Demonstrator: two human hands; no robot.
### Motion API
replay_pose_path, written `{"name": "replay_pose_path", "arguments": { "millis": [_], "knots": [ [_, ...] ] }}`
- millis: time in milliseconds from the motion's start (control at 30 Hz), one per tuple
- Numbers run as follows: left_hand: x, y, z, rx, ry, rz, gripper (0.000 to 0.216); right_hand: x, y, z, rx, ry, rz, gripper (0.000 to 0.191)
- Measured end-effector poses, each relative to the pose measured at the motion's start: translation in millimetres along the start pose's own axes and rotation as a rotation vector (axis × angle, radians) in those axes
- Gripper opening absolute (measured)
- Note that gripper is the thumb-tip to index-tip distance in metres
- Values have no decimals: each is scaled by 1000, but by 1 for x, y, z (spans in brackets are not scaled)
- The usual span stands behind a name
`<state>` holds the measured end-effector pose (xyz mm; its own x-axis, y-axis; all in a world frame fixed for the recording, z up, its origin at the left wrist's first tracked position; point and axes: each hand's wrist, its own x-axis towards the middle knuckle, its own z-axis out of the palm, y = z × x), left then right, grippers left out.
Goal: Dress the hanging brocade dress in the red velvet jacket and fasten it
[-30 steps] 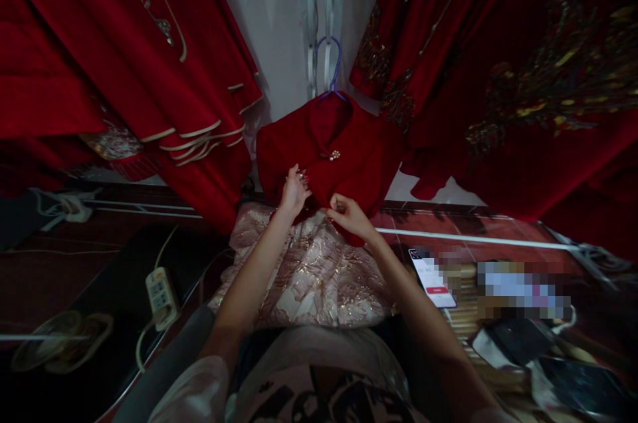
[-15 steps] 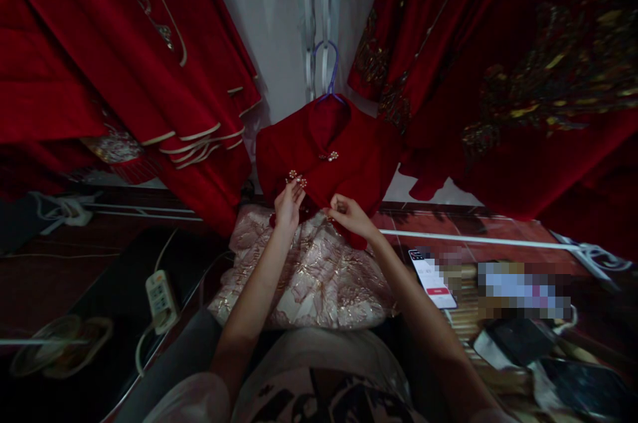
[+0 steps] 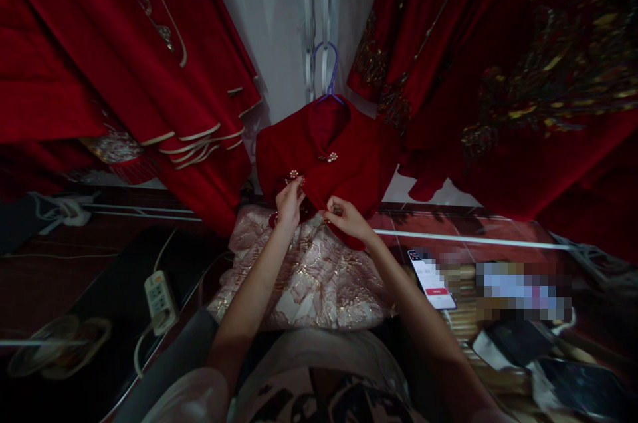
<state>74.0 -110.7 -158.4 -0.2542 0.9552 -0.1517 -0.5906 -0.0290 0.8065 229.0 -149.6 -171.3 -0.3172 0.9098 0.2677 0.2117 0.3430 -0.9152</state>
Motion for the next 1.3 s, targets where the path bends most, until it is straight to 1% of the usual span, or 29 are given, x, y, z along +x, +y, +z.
{"name": "replay_pose_path", "arguments": {
  "millis": [33, 67, 100, 200, 233, 300, 400, 500, 567, 633, 700, 767, 833, 900, 933, 1000, 1067, 1100, 1133, 1200, 1233, 1300],
  "knots": [
    [-2, 3, 5, 54, -51, -12, 17, -1, -1, -2, 4, -15, 4, 28],
    [-3, 6, 11, 121, -118, 5, 20, -1, -3, -5, 16, -47, 13, 27],
    [-5, 11, 17, 193, -192, 61, 21, -3, -6, -10, 32, -91, 28, 27],
    [-7, 28, 38, 425, -390, 370, 16, -8, -16, -25, 47, -232, 76, 26],
    [-6, 34, 44, 509, -435, 456, 17, -9, -20, -31, 32, -258, 83, 27],
    [-2, 44, 53, 665, -483, 565, 18, -12, -26, -40, -5, -285, 85, 27],
    [7, 55, 60, 820, -518, 637, 18, -14, -30, -50, -19, -316, 93, 26],
    [15, 62, 66, 906, -605, 663, 12, -14, -29, -54, -13, -332, 97, 25],
    [17, 67, 71, 927, -669, 684, 11, -14, -30, -55, -23, -321, 91, 26],
    [18, 72, 76, 889, -717, 662, 15, -14, -32, -55, -31, -314, 90, 27],
    [20, 75, 79, 760, -695, 551, 17, -15, -35, -54, -20, -331, 106, 25],
    [24, 76, 79, 607, -606, 418, 14, -17, -38, -54, -6, -354, 126, 22],
    [30, 75, 76, 519, -519, 352, 15, -17, -39, -54, -7, -342, 126, 22],
    [35, 74, 71, 498, -474, 342, 18, -13, -39, -55, -23, -279, 99, 22],
    [37, 73, 70, 490, -459, 341, 19, -9, -39, -55, -36, -224, 76, 22],
    [35, 73, 70, 485, -449, 349, 19, 8, -39, -54, -59, -49, 18, 23],
    [29, 74, 72, 526, -467, 421, 18, 34, -42, -49, -43, 193, -53, 28],
    [24, 74, 73, 562, -469, 484, 19, 49, -45, -44, -4, 311, -85, 32],
    [20, 74, 74, 603, -458, 558, 21, 64, -48, -39, 41, 396, -116, 39],
    [13, 74, 74, 701, -371, 713, 29, 92, -53, -26, 86, 416, -133, 55],
    [13, 74, 72, 776, -300, 780, 36, 102, -56, -19, 51, 433, -97, 65],
    [18, 76, 65, 1003, -158, 876, 49, 114, -59, -10, -90, 477, 21, 85]
  ]
}}
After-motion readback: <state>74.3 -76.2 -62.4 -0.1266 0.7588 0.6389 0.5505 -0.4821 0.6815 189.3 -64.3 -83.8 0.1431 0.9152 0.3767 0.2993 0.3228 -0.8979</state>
